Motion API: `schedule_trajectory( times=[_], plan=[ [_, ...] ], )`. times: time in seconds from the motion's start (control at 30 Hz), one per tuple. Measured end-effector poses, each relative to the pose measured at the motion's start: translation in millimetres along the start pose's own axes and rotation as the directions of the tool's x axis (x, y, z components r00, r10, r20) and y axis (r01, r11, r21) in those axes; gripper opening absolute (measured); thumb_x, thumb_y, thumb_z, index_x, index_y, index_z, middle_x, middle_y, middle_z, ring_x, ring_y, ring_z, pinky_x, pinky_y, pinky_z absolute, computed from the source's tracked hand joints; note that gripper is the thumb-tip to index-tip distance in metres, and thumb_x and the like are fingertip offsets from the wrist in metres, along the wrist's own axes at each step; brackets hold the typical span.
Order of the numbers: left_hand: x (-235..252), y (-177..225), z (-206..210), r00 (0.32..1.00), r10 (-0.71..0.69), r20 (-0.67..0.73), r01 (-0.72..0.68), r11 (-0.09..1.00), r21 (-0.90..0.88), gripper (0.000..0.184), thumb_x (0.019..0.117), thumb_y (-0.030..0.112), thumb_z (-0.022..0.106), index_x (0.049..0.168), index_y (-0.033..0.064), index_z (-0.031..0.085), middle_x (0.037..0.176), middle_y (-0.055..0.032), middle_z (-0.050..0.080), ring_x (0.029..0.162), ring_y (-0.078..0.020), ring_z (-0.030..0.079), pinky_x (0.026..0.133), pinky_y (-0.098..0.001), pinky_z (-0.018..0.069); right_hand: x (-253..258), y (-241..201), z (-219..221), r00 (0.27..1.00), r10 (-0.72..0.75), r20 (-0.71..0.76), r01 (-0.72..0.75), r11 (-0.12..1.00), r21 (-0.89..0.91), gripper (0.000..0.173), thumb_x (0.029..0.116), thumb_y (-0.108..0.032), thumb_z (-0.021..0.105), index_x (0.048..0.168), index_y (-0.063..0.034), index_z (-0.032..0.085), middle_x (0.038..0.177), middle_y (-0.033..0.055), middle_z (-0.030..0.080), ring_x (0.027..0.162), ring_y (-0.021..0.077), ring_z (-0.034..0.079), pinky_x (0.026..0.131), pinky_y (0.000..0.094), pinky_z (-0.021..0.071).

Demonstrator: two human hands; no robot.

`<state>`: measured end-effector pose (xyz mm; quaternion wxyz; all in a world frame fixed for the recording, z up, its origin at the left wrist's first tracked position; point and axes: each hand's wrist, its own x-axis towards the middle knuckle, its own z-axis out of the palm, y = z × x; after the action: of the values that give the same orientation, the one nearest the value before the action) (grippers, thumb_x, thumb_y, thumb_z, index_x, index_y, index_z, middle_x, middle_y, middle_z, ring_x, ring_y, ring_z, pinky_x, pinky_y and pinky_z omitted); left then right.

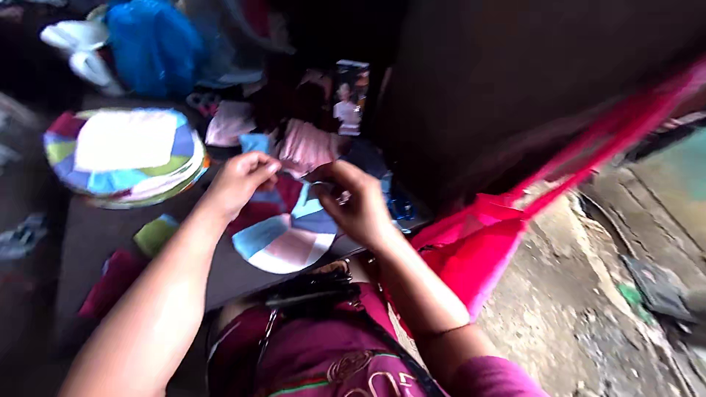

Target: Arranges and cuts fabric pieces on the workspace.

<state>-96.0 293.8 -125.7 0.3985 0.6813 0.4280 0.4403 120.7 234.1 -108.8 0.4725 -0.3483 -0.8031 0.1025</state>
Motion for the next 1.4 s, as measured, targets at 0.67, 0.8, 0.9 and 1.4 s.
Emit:
schedule_trajectory(
  times=[0.67,0.8,0.9,1.4],
  plan=[
    [11,3,-11,0.992,-0.112,-0.049,0.106,0.987,-0.123,0.014,0.1039,0.007,0.052,0.109,-0.0024,0.062,0.083,-0.0007,0.059,0.069,-0.0033,0.057,0.065,-0.0182,0.0486,-23,-9,72,0.817,0.39,0.425,-0.541,0.774,0.329,0.013,0.1023,0.001,0.053,0.114,0.0,0.059,0.09,0.0053,0.067,0.067,0.0074,0.07,0.063,0.026,0.0636],
    [10,5,-11,0.992,-0.118,-0.042,0.113,0.986,-0.123,0.015,0.1043,0.007,0.052,0.11,-0.0025,0.061,0.084,-0.001,0.059,0.069,-0.0029,0.056,0.065,-0.0178,0.0482,-26,-6,74,0.825,0.4,0.399,-0.531,0.791,0.304,0.013,0.1016,0.0,0.054,0.113,-0.0013,0.06,0.089,0.0047,0.067,0.065,0.0065,0.069,0.061,0.0247,0.0623],
    [9,6,-11,0.992,-0.12,-0.038,0.115,0.987,-0.113,0.015,0.1047,0.007,0.052,0.111,-0.003,0.061,0.085,-0.0016,0.06,0.07,-0.0032,0.057,0.066,-0.0182,0.0488,-28,-5,75,0.841,0.393,0.371,-0.499,0.829,0.253,0.012,0.1009,-0.001,0.056,0.112,-0.0023,0.062,0.088,0.0036,0.067,0.066,0.0044,0.067,0.061,0.0226,0.0607],
    [9,6,-10,0.992,-0.12,-0.024,0.117,0.988,-0.105,0.013,0.1041,0.006,0.052,0.109,-0.0015,0.061,0.084,-0.001,0.059,0.069,-0.0032,0.057,0.065,-0.0173,0.0482,-29,-8,78,0.955,0.204,0.217,-0.199,0.979,-0.044,0.011,0.0918,-0.006,0.071,0.102,-0.0026,0.069,0.088,0.0081,0.07,0.071,0.0073,0.065,0.065,0.021,0.0538]
  ],
)
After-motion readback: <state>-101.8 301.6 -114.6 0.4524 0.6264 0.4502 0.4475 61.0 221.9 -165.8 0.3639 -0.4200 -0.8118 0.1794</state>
